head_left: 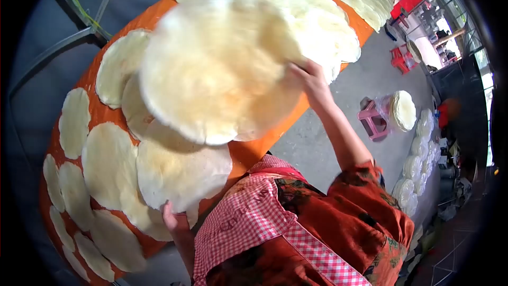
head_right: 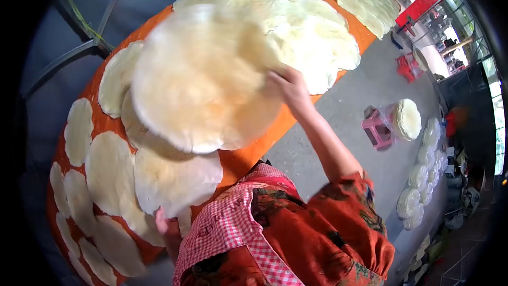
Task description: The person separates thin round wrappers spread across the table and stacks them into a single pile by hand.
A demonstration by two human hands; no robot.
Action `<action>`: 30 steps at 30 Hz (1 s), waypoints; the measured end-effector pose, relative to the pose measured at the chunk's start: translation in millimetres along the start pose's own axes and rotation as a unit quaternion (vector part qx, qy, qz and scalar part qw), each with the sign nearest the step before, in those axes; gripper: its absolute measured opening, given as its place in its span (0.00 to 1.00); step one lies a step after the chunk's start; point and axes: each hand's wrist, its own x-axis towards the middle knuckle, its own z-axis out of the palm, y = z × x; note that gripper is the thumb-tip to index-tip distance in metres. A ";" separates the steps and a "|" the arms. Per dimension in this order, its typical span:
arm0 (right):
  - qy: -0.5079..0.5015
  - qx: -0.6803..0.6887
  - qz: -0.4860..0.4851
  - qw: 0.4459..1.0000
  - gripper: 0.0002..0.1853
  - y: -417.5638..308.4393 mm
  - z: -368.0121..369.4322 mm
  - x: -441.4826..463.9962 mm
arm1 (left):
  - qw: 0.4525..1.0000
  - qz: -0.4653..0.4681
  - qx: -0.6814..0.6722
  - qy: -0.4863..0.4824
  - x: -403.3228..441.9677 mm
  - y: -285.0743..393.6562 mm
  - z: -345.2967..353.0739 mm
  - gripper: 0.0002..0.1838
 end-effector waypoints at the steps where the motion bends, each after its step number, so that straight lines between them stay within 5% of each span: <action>1: 0.035 0.005 0.034 0.999 0.13 15.3 -19.5 -13.6 | 1.000 -0.005 0.004 0.026 1.0 0.5 0.0 0.24; 2: 0.074 -0.031 0.006 0.997 0.14 52.0 -40.9 -21.3 | 1.000 -0.005 0.008 0.024 -0.3 0.4 2.4 0.23; 5: 0.113 -0.034 0.178 0.977 0.13 143.4 -86.6 -63.7 | 1.000 -0.003 0.027 0.007 0.5 4.2 8.0 0.22; 6: 0.062 -0.139 0.244 0.958 0.16 208.0 -122.4 -74.8 | 0.999 -0.003 0.034 -0.001 1.9 5.5 7.8 0.21; 7: -0.062 -0.519 0.234 0.819 0.22 224.7 -130.3 -82.3 | 0.999 -0.002 0.041 -0.008 2.0 6.2 7.9 0.21; 9: 0.042 -0.570 0.269 0.775 0.25 217.8 -109.1 -120.3 | 0.999 -0.005 0.034 -0.021 2.5 8.7 11.1 0.19; 11: 0.090 -0.482 0.131 0.862 0.24 201.1 -65.6 -129.0 | 0.999 -0.006 0.034 -0.034 3.8 11.4 13.2 0.17; 12: 0.042 -0.390 0.060 0.918 0.27 173.1 -31.0 -130.9 | 0.998 -0.008 0.042 -0.042 4.0 13.5 12.2 0.16; 13: -0.058 -0.287 0.113 0.949 0.31 117.9 11.9 -132.6 | 0.997 -0.011 0.049 -0.051 5.0 16.1 13.6 0.15; 16: -0.328 -0.172 -0.265 0.890 0.45 69.6 108.6 -135.1 | 0.997 0.032 0.059 -0.045 4.6 18.1 52.1 0.12; 17: -0.393 -0.187 -0.296 0.850 0.48 53.8 135.5 -135.5 | 0.995 0.042 0.060 -0.064 11.8 21.6 63.5 0.13; 18: -0.323 -0.245 -0.348 0.846 0.40 50.0 166.9 -140.1 | 0.994 0.053 0.063 -0.079 17.9 28.5 71.7 0.14; 20: -0.371 -0.236 -0.250 0.862 0.24 35.3 210.1 -112.8 | 0.987 0.076 0.050 -0.135 16.9 43.0 94.8 0.18; 22: -0.261 -0.165 -0.336 0.890 0.10 15.5 235.2 -54.0 | 0.970 0.098 0.017 -0.222 -3.6 62.4 133.5 0.22; 23: -0.360 -0.039 -0.179 0.915 0.06 11.7 247.2 -4.9 | 0.966 0.130 0.040 -0.221 -9.3 67.9 138.5 0.24; 26: -0.308 -0.013 -0.137 0.941 0.09 -65.1 190.7 106.4 | 0.956 0.200 0.116 -0.180 -13.3 73.5 130.4 0.27; 30: -0.157 -0.002 -0.157 0.975 0.09 -41.4 90.7 232.4 | 0.973 0.162 0.150 -0.064 -7.6 45.4 60.1 0.25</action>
